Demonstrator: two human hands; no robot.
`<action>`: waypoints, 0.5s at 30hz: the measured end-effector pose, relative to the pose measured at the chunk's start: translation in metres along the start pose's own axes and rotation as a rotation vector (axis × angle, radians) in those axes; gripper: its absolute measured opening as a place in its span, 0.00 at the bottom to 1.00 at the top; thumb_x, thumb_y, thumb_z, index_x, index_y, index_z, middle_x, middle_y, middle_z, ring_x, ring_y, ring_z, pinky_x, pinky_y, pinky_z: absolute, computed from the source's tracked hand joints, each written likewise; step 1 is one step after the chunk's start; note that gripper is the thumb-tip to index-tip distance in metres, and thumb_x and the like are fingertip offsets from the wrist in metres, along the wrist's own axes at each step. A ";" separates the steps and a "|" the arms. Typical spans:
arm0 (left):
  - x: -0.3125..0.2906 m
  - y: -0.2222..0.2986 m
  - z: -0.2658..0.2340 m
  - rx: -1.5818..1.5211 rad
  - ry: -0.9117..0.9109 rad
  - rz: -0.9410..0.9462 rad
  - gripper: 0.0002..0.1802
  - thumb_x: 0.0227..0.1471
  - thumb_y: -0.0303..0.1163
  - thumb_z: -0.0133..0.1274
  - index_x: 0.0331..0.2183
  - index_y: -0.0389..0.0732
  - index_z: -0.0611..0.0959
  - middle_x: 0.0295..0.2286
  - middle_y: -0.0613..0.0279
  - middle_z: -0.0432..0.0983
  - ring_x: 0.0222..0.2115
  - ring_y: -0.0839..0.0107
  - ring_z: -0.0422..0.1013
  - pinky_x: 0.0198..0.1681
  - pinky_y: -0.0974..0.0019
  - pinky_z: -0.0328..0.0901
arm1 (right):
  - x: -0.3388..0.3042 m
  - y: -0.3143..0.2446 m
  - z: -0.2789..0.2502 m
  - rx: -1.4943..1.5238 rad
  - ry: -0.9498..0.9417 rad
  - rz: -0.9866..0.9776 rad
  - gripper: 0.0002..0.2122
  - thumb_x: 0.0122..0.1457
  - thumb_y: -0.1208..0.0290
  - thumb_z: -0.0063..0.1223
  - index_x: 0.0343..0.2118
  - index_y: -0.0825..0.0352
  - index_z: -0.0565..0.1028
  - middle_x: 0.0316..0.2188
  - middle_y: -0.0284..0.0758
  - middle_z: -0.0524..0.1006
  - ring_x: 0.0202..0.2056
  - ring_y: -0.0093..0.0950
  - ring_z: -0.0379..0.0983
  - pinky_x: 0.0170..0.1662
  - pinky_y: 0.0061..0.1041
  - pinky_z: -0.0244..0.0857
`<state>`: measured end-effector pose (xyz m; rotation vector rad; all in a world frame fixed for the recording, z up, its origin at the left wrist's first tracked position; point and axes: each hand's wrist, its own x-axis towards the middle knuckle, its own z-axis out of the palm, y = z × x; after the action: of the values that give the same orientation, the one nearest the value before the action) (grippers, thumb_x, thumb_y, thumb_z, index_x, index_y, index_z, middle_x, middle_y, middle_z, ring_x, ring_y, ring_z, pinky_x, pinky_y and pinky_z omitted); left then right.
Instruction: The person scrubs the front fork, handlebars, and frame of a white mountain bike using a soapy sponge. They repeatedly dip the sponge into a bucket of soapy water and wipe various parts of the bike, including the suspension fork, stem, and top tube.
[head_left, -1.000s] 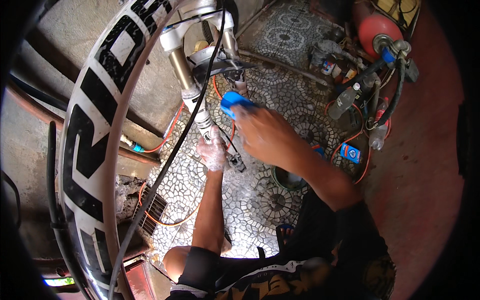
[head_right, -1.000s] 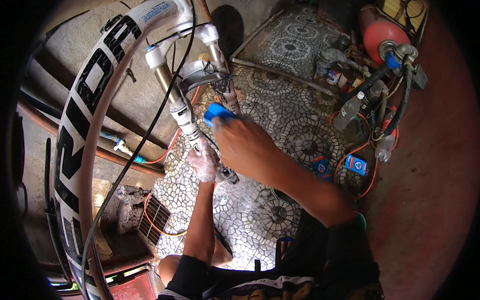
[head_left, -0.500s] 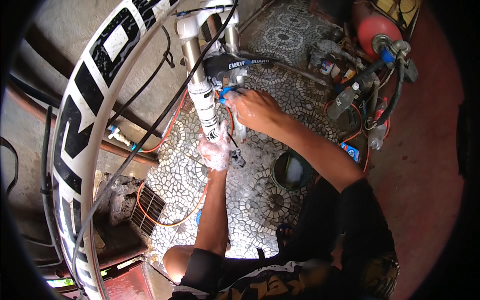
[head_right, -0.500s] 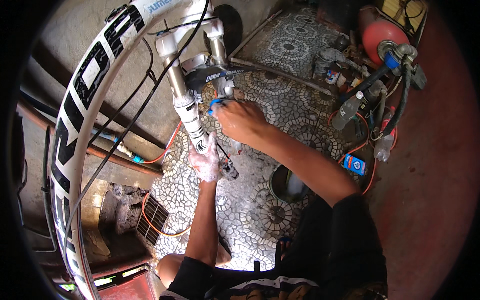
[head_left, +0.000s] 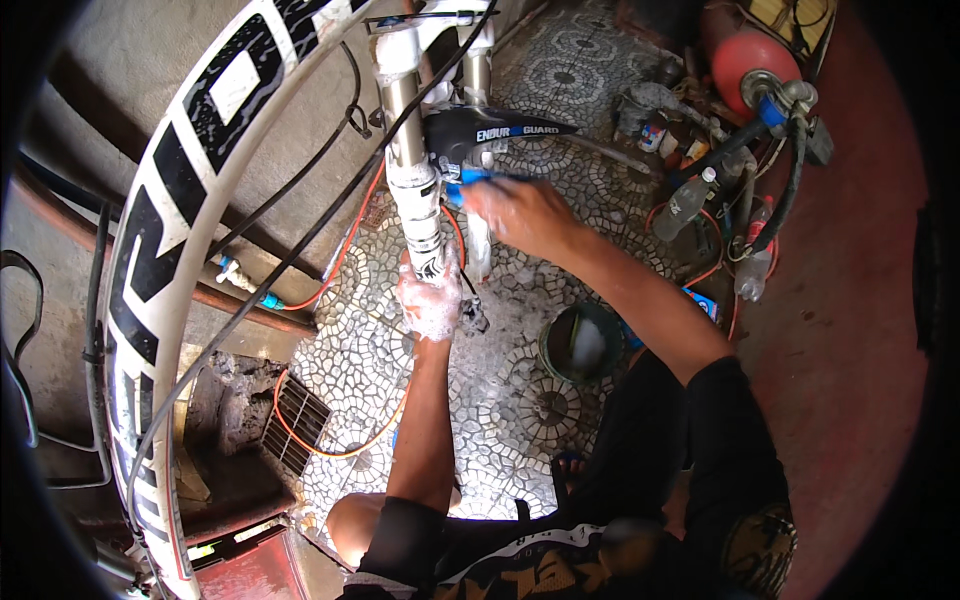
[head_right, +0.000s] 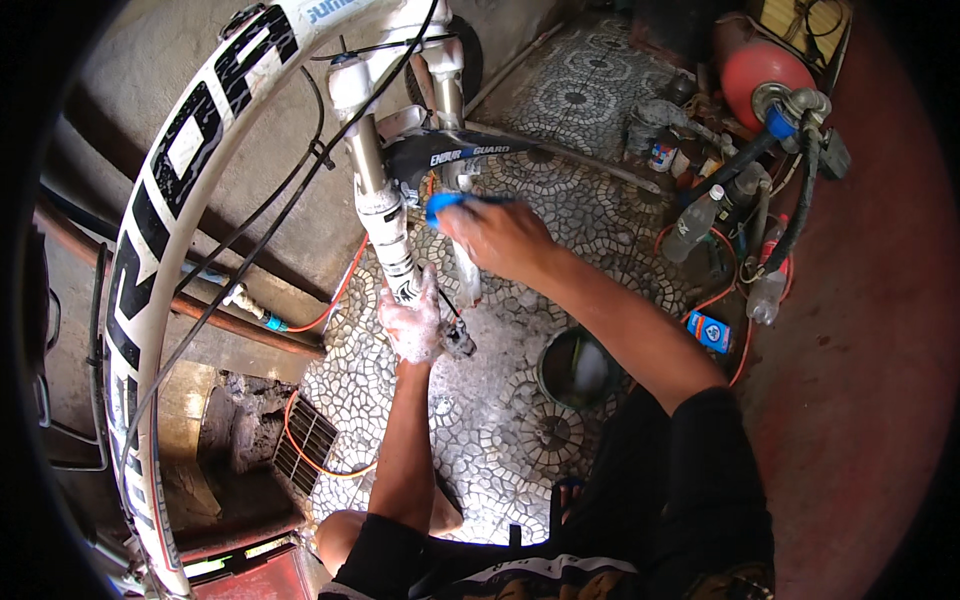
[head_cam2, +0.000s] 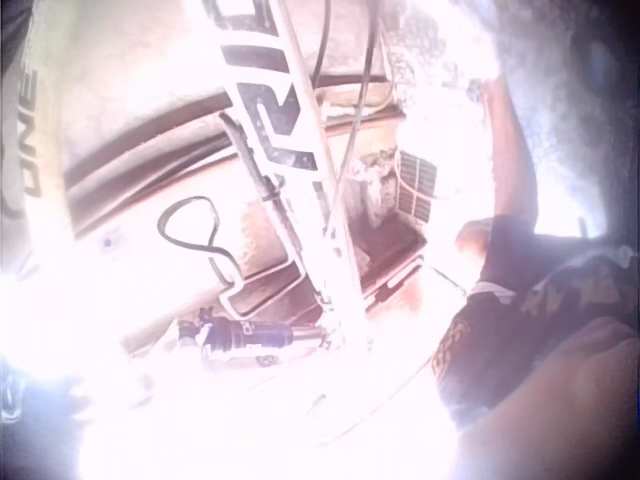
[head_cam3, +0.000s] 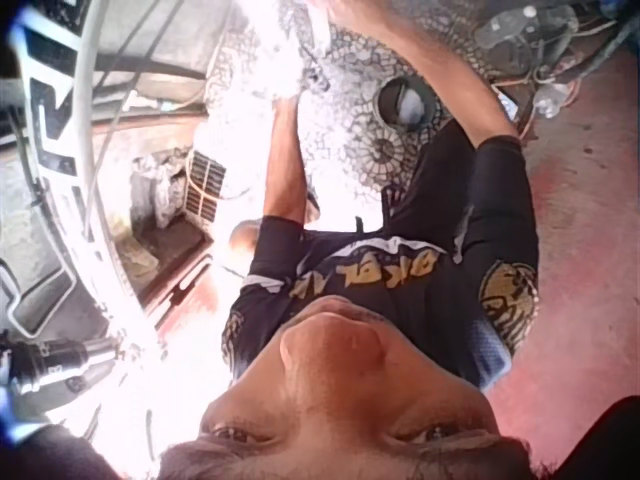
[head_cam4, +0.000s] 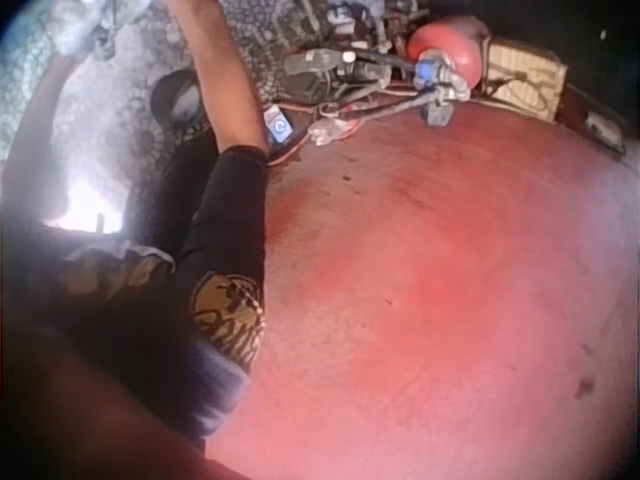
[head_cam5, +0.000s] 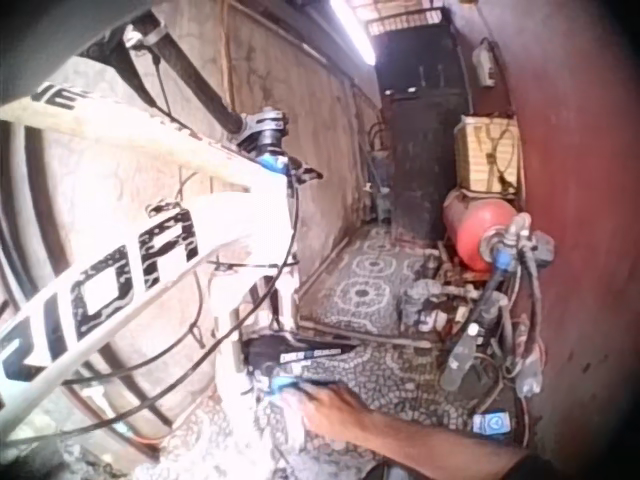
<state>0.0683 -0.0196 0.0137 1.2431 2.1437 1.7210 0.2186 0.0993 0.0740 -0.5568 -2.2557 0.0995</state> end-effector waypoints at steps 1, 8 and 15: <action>-0.001 -0.001 0.000 -0.009 -0.004 -0.018 0.25 0.48 0.43 0.69 0.37 0.30 0.81 0.26 0.54 0.80 0.23 0.64 0.73 0.32 0.58 0.70 | -0.004 0.000 0.000 0.005 0.047 0.040 0.05 0.63 0.68 0.54 0.39 0.61 0.74 0.27 0.39 0.79 0.24 0.40 0.79 0.26 0.36 0.75; 0.000 -0.001 0.002 -0.136 0.000 -0.002 0.21 0.47 0.37 0.70 0.34 0.31 0.81 0.25 0.57 0.80 0.22 0.70 0.71 0.30 0.63 0.69 | -0.007 -0.013 0.001 0.030 0.048 0.091 0.05 0.64 0.70 0.51 0.41 0.59 0.75 0.29 0.42 0.80 0.26 0.37 0.80 0.26 0.37 0.77; -0.007 0.006 -0.010 -0.209 -0.091 -0.123 0.17 0.49 0.35 0.67 0.32 0.34 0.79 0.22 0.62 0.77 0.18 0.74 0.68 0.24 0.66 0.66 | -0.039 -0.015 0.025 0.019 0.041 -0.064 0.04 0.62 0.74 0.53 0.39 0.60 0.76 0.29 0.38 0.79 0.26 0.39 0.79 0.26 0.33 0.74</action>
<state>0.0706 -0.0319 0.0197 1.0883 1.8916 1.7490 0.2174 0.0720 0.0337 -0.4721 -2.2280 0.0763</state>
